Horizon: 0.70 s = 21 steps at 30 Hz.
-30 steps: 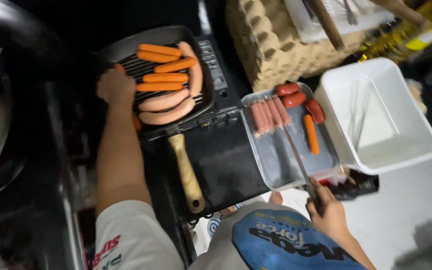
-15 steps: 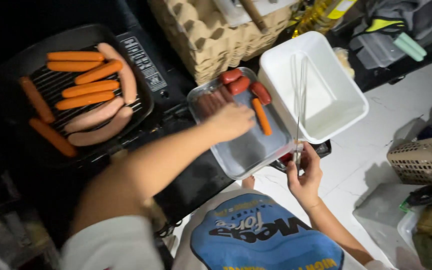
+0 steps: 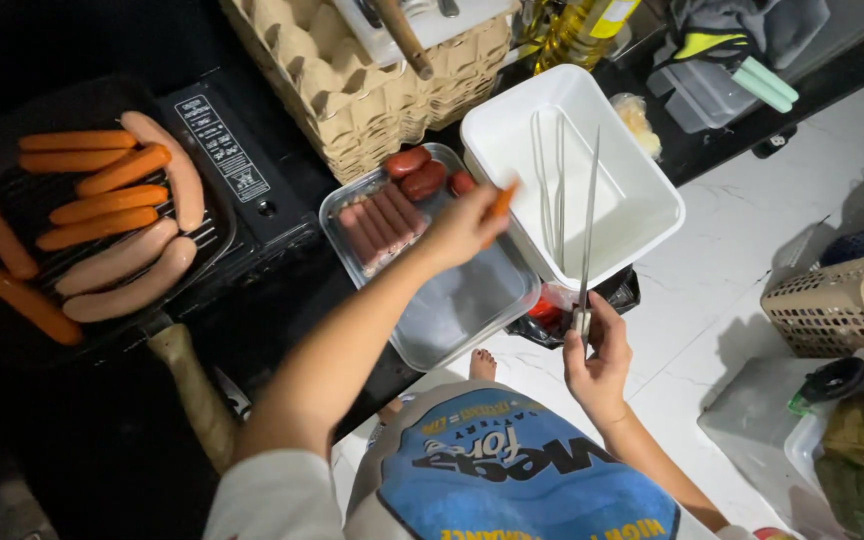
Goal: Cutting sausages with scissors and a knife and placing them on a grill pan
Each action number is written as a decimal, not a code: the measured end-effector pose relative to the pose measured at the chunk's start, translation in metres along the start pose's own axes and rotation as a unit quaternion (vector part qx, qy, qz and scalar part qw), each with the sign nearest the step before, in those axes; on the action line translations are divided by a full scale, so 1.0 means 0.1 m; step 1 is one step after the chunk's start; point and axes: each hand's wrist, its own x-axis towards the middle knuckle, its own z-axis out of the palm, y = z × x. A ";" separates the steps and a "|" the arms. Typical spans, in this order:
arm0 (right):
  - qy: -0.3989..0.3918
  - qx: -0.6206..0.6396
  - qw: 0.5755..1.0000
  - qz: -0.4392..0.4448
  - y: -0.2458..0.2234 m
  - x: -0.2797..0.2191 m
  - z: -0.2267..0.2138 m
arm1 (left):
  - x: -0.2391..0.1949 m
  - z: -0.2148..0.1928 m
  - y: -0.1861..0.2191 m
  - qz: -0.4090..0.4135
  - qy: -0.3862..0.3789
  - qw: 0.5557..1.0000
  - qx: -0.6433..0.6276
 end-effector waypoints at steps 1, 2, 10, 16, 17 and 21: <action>-0.007 0.006 1.000 -0.003 0.02 0.05 -0.01 | 0.06 0.06 -0.04 -0.063 0.093 0.983 -0.147; -0.015 0.011 1.000 -0.006 0.04 0.09 -0.03 | 0.12 0.13 -0.09 -0.125 0.184 0.931 -0.290; -0.139 -0.006 0.983 -0.122 0.15 0.42 0.01 | -0.62 0.21 0.36 -0.163 0.152 0.684 -0.695; -0.219 -0.001 0.963 -0.160 -0.29 0.68 -0.02 | -0.85 0.39 0.56 -0.127 0.172 0.793 -0.570; -0.225 -0.003 0.960 -0.164 -0.30 0.70 -0.02 | -0.88 0.34 0.68 -0.122 0.181 0.807 -0.549; -0.223 -0.010 0.958 -0.181 -0.20 0.75 0.06 | -0.97 0.58 0.74 -0.109 0.182 0.822 -0.528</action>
